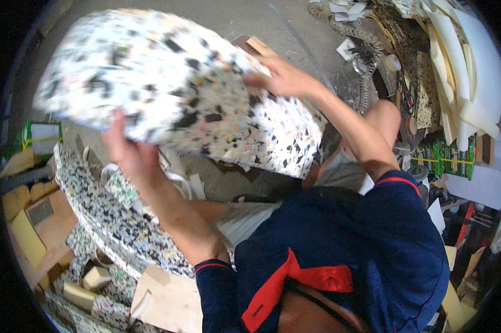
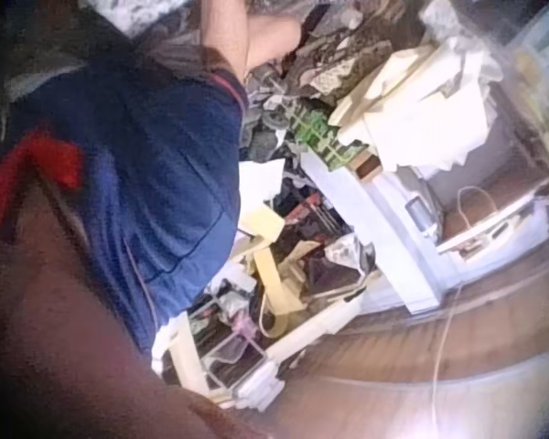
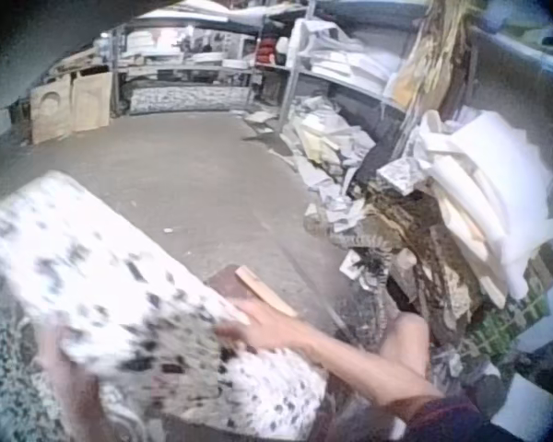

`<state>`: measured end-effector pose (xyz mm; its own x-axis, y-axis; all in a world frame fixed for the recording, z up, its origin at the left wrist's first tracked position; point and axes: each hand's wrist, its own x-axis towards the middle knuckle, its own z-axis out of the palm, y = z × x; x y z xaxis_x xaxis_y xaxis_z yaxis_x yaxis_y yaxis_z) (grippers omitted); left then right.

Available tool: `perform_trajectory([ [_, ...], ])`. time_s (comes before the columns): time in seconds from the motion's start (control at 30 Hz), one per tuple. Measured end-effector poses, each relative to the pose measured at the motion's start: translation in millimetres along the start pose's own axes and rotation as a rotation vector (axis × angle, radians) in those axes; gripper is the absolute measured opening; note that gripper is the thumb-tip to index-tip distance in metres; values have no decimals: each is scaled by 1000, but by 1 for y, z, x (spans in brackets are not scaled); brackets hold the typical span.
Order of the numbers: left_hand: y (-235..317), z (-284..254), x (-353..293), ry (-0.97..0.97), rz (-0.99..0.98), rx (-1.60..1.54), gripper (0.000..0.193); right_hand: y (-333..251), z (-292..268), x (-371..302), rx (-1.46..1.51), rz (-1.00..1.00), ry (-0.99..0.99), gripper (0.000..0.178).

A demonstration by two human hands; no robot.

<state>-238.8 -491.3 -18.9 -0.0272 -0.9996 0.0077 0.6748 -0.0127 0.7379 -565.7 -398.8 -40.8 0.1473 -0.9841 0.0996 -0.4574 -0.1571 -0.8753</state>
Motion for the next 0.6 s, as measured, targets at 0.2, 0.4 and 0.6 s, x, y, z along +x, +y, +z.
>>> perform_trajectory([
  [0.2, -270, -31, -13, -247, -661, -38, 62, 136, -29, -117, -411, 731, 87, 82],
  [0.4, -390, -35, -44, -72, -599, 1029, 71, 232, -25, -157, -447, 1179, -93, 88],
  [0.6, -404, -27, -47, -196, -26, 1601, 70, 247, -24, -158, -412, 1276, -183, 86],
])
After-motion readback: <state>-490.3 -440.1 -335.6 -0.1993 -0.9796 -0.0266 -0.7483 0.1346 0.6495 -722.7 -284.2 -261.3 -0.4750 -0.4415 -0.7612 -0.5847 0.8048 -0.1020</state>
